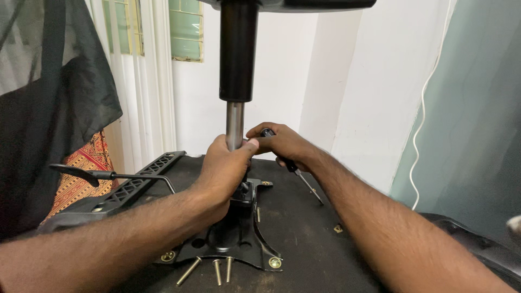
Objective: The person uses a screwdriver to tighten screws into a black plastic bracket attached to an office chair base. They then reposition the bracket and continue fastening it to the chair's central column.
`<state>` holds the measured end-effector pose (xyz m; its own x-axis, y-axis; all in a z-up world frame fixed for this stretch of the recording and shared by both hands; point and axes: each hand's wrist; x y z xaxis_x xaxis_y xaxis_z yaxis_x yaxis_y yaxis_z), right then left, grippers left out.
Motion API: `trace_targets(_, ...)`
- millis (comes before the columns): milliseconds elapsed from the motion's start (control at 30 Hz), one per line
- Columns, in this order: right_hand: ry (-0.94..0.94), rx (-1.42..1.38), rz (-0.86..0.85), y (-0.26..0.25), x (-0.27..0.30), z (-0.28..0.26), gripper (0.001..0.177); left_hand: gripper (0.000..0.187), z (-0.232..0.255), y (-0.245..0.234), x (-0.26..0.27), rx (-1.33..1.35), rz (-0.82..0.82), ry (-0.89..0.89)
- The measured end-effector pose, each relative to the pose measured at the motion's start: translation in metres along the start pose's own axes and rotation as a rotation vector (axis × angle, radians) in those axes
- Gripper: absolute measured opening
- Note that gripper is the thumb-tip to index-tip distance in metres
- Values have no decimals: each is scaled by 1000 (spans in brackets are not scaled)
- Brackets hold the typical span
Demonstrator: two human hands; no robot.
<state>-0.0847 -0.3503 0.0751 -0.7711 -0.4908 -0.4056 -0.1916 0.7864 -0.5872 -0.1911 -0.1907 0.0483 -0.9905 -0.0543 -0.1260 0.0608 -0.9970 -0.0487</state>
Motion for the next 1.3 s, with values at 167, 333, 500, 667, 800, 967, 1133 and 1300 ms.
trace_targets(167,90,-283,-213,0,-22,16,51,30,0,6,-15,54,63,72)
trace_targets(333,113,-323,-319,-1,-24,23,59,39,5,6,-21,25,58,119)
trace_targets(500,97,-279,-339,3,-24,17,50,39,21,4,-32,2,110,212)
trace_targets(667,128,-236,-238,7,-22,6,41,44,36,9,-44,-37,203,366)
trace_targets(800,135,-229,-203,11,-23,0,36,52,41,14,-53,-61,291,382)
trace_targets(967,180,-204,-154,8,-29,-2,33,54,44,12,-66,-3,258,425)
trace_targets(1133,228,-147,-93,5,-36,0,29,55,46,7,-81,97,152,432)
trace_targets(1300,299,-160,-54,2,-42,6,29,61,43,0,-95,97,81,402)
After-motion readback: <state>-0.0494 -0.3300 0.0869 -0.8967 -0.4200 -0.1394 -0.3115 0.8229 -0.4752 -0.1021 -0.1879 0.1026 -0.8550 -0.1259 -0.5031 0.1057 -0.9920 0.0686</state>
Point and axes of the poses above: each hand's wrist, its own x-axis away from the middle knuckle, its own y-axis out of the palm, z = x × y, and after that the axes turned 10 degrees about -y, right-handed
